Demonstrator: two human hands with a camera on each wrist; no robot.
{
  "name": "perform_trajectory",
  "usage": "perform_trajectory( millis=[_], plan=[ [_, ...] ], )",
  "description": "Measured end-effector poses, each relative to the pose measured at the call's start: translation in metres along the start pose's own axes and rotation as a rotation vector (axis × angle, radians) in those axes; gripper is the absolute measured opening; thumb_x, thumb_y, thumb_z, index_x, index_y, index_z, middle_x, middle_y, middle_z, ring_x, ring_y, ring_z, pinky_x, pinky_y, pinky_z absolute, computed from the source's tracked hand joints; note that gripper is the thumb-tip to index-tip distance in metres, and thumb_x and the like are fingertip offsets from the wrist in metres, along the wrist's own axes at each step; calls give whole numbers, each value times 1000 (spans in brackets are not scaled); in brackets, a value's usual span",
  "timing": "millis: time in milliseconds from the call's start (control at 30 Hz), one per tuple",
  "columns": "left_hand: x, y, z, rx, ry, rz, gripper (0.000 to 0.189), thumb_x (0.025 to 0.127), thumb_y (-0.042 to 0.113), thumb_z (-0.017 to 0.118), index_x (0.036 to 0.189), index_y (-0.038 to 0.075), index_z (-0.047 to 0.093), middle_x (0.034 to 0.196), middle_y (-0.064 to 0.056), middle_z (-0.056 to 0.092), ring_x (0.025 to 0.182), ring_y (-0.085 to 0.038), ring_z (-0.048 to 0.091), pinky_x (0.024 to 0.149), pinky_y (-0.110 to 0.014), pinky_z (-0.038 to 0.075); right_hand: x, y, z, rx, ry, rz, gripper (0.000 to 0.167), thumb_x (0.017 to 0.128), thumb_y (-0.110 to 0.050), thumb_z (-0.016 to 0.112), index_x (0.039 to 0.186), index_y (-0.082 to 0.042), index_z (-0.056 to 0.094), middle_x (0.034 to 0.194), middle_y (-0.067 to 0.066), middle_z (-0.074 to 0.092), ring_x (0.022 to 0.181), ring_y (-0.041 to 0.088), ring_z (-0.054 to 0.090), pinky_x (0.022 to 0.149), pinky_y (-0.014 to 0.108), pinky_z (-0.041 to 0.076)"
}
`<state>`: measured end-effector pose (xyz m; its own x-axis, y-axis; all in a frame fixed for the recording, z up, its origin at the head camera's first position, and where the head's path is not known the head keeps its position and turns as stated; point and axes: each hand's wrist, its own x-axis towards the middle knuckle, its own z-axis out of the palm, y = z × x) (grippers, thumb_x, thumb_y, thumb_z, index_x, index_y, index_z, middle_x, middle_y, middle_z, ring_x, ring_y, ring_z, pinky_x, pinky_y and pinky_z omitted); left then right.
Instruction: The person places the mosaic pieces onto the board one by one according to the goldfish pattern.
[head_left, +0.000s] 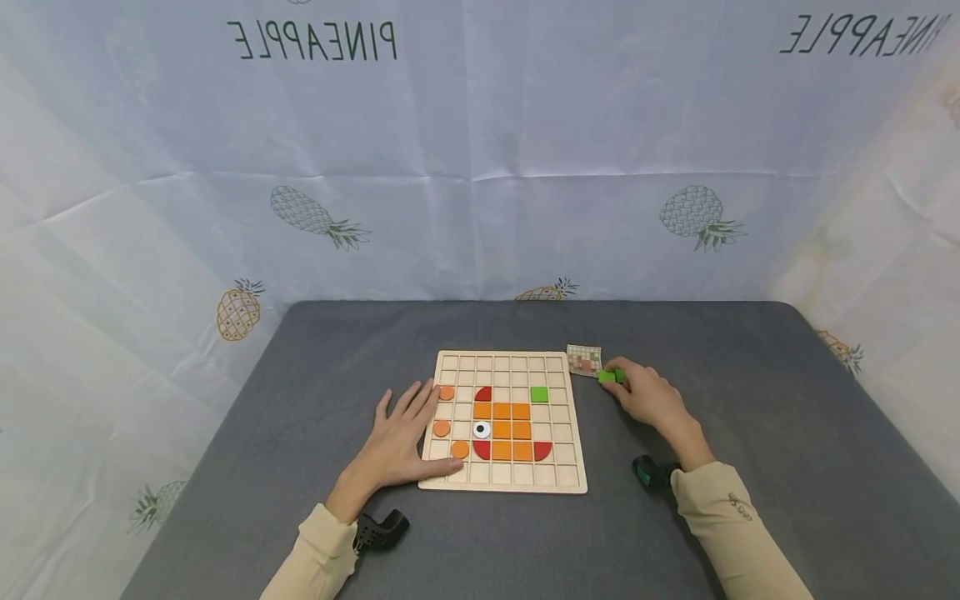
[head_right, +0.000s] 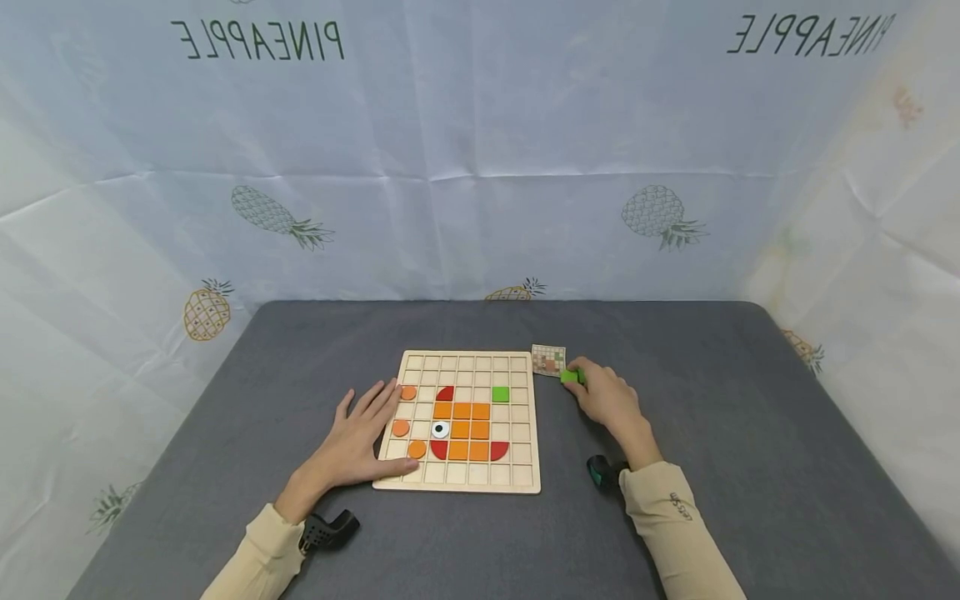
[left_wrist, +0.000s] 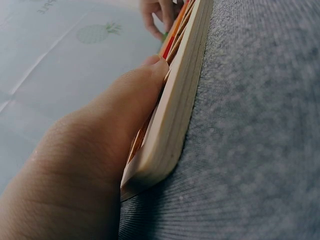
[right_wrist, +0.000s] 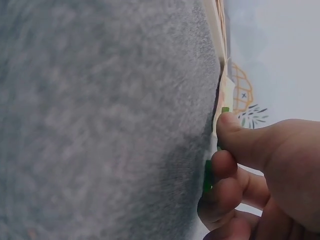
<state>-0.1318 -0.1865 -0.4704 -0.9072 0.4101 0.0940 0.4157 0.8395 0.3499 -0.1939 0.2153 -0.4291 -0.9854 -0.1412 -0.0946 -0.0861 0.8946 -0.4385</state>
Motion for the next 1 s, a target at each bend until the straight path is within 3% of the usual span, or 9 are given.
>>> perform_trajectory(
  millis=[500, 833, 1000],
  plan=[
    [0, 0, 0, 0, 1, -2, 117, 78, 79, 64, 163, 10, 24, 171, -11, 23, 159, -36, 20, 121, -73, 6, 3, -19, -3, 4, 32, -75, 39, 104, -24, 60, 139, -5, 59, 69, 4, 57, 53, 16, 47, 48, 30, 33],
    [0, -1, 0, 7, -4, -6, 118, 77, 80, 62, 164, 10, 23, 172, -10, 22, 159, -36, 20, 121, -73, 7, 10, -46, 4, 11, 31, -132, 37, 102, -23, 64, 135, -7, 62, 76, 7, 63, 54, 15, 45, 49, 28, 31],
    [1, 0, 0, 4, -3, -4, 118, 77, 79, 63, 164, 10, 24, 172, -10, 22, 159, -36, 20, 121, -73, 7, 14, -61, 12, 37, 8, -170, 36, 100, -23, 67, 132, -6, 63, 67, 4, 56, 52, 14, 43, 49, 27, 32]
  ],
)
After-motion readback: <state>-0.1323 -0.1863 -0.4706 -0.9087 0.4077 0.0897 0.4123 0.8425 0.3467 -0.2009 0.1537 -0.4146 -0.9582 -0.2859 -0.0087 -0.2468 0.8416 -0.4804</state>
